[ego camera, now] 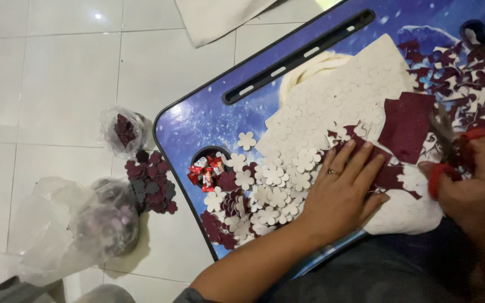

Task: The person sits at a small table covered with cut flower shapes and scraps, and uses red-handled scissors to cut flower shapes out of white paper sheets. They trim around pre-drawn outlines, set finished flower cutouts onto the pile on the table, and pick up new paper pieces to continue cutting.

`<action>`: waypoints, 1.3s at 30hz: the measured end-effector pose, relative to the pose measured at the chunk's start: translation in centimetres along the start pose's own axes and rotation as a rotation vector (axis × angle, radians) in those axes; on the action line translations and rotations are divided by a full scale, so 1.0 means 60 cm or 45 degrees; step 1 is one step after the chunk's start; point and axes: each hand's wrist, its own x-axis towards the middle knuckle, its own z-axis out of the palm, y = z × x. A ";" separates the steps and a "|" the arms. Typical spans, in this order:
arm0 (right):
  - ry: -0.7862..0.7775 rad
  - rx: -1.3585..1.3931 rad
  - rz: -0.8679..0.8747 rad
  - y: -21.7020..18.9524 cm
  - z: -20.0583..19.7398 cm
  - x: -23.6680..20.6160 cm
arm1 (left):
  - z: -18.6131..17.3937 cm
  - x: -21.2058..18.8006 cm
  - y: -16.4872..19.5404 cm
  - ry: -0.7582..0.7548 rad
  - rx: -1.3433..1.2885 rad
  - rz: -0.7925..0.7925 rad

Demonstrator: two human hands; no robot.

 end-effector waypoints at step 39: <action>-0.341 1.422 0.412 -0.074 -0.100 0.012 | -0.046 0.006 0.018 0.590 -0.672 -0.605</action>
